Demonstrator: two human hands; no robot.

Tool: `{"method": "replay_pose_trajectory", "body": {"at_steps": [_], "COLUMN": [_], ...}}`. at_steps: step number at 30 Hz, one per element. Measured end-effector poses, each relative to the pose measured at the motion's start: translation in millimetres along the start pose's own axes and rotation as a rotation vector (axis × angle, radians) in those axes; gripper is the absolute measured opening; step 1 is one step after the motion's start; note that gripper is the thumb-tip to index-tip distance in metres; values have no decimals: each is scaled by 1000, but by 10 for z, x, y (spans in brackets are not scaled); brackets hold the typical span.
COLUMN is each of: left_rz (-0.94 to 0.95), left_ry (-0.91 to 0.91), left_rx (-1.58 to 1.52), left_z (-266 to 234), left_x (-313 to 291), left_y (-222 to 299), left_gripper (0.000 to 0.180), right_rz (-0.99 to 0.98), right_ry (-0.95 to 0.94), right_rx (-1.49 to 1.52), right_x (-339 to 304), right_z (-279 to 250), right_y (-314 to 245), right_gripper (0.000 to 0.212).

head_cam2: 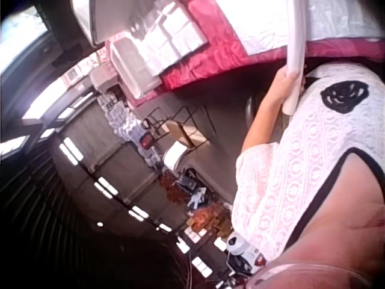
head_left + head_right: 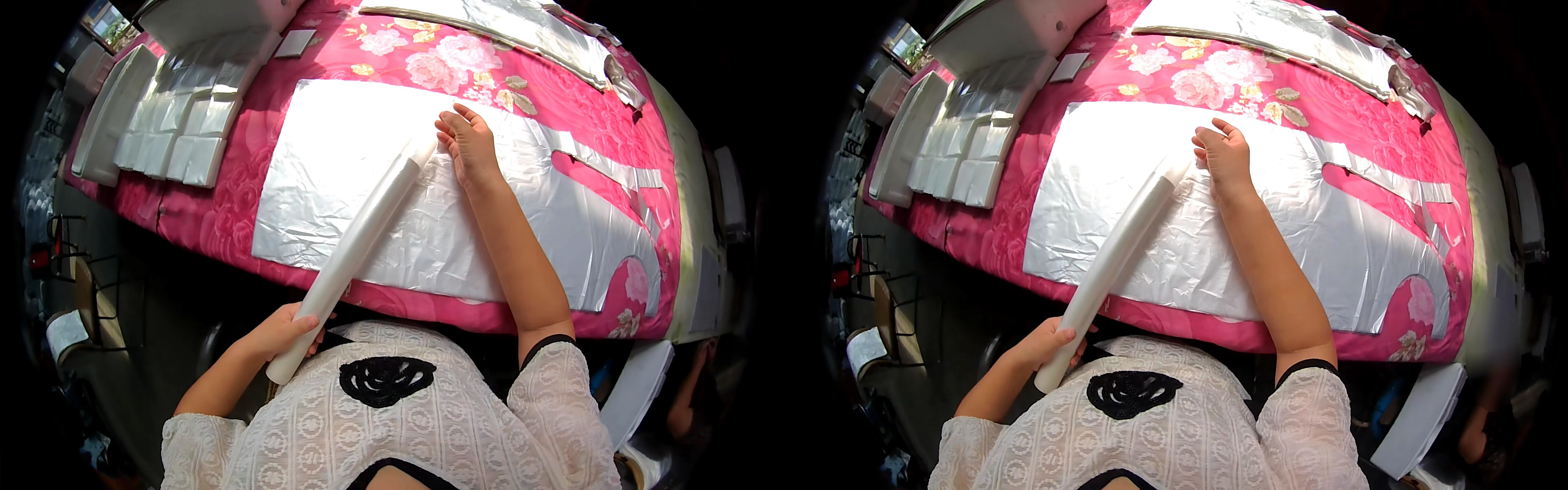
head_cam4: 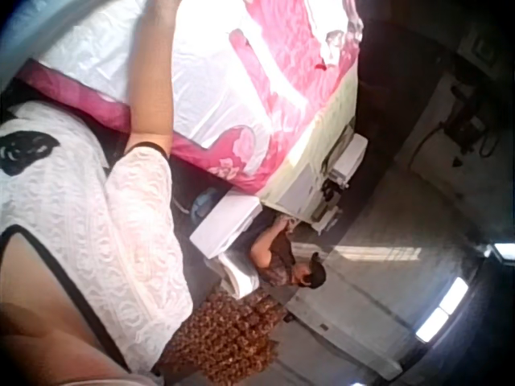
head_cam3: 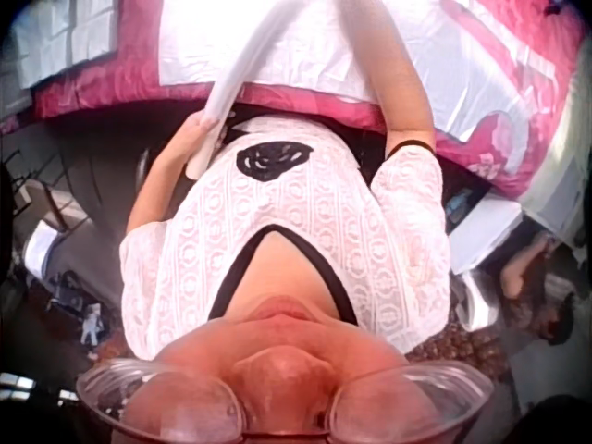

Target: The person wraps small rectangular items in clear plastic film on a pink floral bedspread. They unroll the film, place an item on it, fold the film over, and smooth it down. The wrapped items are placed in a stack to the left.

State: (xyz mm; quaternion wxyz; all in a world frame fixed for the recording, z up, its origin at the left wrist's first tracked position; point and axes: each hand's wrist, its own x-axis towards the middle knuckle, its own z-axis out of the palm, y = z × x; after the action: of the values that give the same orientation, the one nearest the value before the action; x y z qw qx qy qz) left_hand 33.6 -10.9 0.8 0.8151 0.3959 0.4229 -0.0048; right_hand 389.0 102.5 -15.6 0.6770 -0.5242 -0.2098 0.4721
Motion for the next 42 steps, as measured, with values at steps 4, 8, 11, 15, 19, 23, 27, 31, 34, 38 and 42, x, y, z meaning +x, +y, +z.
{"method": "replay_pose_trajectory", "body": {"at_steps": [4, 8, 11, 15, 19, 23, 27, 31, 34, 38, 42], "left_rz": [49, 49, 47, 40, 5, -51, -199, -191, -236, -34, 375], "left_ry": [47, 19, -31, -121, -166, -159, -173, -356, -397, -277, 16], "left_rx": [39, 57, 2, -32, -59, -97, -129, 2, 190, 656, 1298], "left_z": [-39, -70, -100, -120, -142, -258, -416, -677, -659, -361, 2], "left_x": [-36, -61, -61, -20, -23, -112, -293, -393, -409, -164, 261], "left_y": [-100, -93, -101, -59, -42, -106, -222, -303, -55, 680, 1342], "left_gripper": [43, 43, 53, 72, 75, 71, 62, 49, 45, 48, 44], "right_rz": [16, 113, 191, 223, 160, -9, -111, -175, -185, -203, -115], "right_ry": [-130, -369, -499, -711, -639, -395, -132, 29, -45, -186, -399], "right_rx": [-292, -534, -671, -589, -638, -725, -799, -943, -938, -875, -948], "right_x": [9, -94, -160, -32, -1, 334, 693, 946, 939, 827, 719], "right_z": [-150, -109, -18, -124, -167, -475, -1097, -1736, -1717, -1245, -794], "right_y": [-190, -254, -336, -221, -291, -418, -707, -938, -923, -699, -543], "right_gripper": [35, 29, 24, 20, 18, 18, 17, 15, 16, 18, 16]}}
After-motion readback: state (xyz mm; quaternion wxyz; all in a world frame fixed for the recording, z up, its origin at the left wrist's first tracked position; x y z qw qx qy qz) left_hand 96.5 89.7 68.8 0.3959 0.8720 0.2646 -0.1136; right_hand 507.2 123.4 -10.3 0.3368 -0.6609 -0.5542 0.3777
